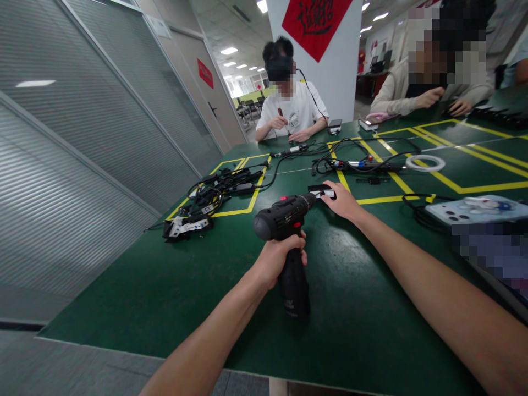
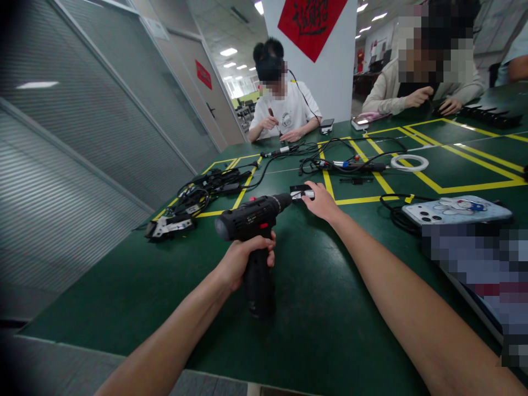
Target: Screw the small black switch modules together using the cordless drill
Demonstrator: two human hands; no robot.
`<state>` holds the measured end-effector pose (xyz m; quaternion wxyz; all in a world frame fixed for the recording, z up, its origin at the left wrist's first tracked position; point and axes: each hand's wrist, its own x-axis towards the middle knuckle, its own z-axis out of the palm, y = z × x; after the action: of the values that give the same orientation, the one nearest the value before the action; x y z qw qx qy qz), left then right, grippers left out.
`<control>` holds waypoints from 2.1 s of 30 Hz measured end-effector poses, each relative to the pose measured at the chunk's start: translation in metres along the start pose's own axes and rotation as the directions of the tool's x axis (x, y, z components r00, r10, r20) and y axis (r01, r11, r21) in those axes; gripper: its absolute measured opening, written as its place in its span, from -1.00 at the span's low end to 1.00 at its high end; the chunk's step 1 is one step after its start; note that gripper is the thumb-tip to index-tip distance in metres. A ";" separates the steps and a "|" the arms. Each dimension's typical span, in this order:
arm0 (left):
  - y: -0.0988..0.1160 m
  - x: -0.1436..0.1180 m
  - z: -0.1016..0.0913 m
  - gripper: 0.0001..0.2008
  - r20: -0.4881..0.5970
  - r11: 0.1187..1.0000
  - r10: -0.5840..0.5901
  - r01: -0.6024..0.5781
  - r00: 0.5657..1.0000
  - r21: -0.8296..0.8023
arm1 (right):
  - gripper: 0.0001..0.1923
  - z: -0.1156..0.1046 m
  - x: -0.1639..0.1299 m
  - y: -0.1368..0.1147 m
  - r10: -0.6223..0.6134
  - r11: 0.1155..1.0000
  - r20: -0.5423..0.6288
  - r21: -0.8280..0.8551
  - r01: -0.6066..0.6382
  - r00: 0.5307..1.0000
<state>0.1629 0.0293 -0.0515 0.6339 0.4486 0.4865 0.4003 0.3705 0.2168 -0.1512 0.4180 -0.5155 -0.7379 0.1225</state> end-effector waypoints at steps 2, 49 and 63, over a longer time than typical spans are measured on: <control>0.000 0.000 0.001 -0.79 -0.006 1.000 0.000 0.000 1.000 0.001 | -0.47 0.000 0.000 0.000 0.000 1.000 0.004 0.001 0.000 1.000; 0.001 -0.001 0.001 -0.77 -0.002 1.000 0.003 -0.003 1.000 -0.008 | -0.48 -0.001 0.000 0.000 0.004 1.000 0.005 0.006 -0.004 1.000; 0.000 0.000 0.000 -0.77 -0.002 1.000 0.010 -0.010 1.000 -0.020 | -0.48 0.000 0.000 0.001 0.010 1.000 0.004 -0.015 -0.010 1.000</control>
<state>0.1624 0.0291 -0.0517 0.6358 0.4443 0.4808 0.4088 0.3706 0.2175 -0.1515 0.4119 -0.5221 -0.7371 0.1202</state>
